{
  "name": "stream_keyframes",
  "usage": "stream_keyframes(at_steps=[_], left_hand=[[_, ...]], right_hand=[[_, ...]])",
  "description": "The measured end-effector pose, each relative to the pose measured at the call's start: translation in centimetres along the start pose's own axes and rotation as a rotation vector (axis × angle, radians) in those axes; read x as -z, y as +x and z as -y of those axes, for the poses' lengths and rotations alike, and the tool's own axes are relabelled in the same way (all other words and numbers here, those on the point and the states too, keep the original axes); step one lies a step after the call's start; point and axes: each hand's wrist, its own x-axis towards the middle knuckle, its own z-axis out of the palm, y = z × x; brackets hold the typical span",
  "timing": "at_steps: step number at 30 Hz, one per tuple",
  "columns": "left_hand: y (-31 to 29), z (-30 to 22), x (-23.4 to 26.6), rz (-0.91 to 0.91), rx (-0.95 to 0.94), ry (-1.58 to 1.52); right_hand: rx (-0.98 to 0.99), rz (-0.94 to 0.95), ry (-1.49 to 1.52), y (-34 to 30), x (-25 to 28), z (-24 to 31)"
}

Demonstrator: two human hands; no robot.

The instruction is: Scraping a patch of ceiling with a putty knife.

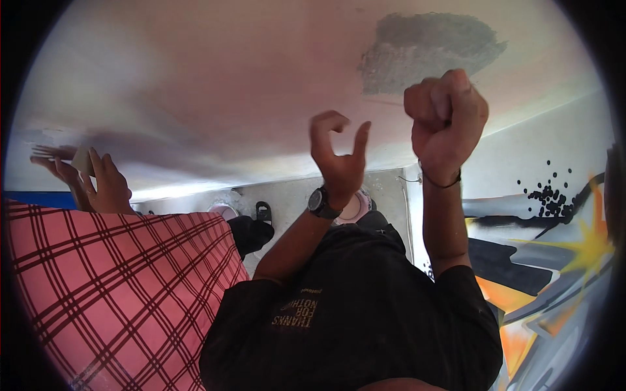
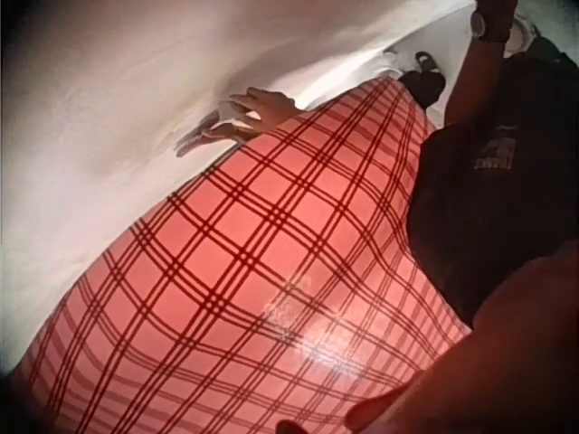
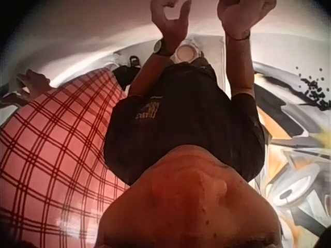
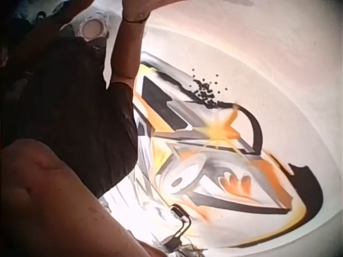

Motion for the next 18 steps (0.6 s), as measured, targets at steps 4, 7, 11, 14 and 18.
stream_keyframes(at_steps=[4, 7, 11, 14, 18], left_hand=[[0.8, -0.3, -0.7, 0.602, -0.257, -0.021], [1.6, -0.7, -2.9, 0.608, -0.187, -0.038], [1.9, -0.8, -4.4, 0.371, -0.189, -0.045], [1.4, -0.8, -4.8, 0.328, -0.188, -0.028], [1.1, -0.4, -5.3, 0.305, -0.224, -0.049]], right_hand=[[0.050, 0.076, -0.150, 2.1, -0.8, -0.9], [0.127, 0.075, -0.208, 2.6, -1.5, -0.5], [0.138, 0.000, -0.153, 2.9, -1.9, -1.0], [0.083, -0.050, -0.120, 2.8, -1.7, -1.0], [0.086, -0.067, -0.092, 2.4, -2.5, -0.6]])
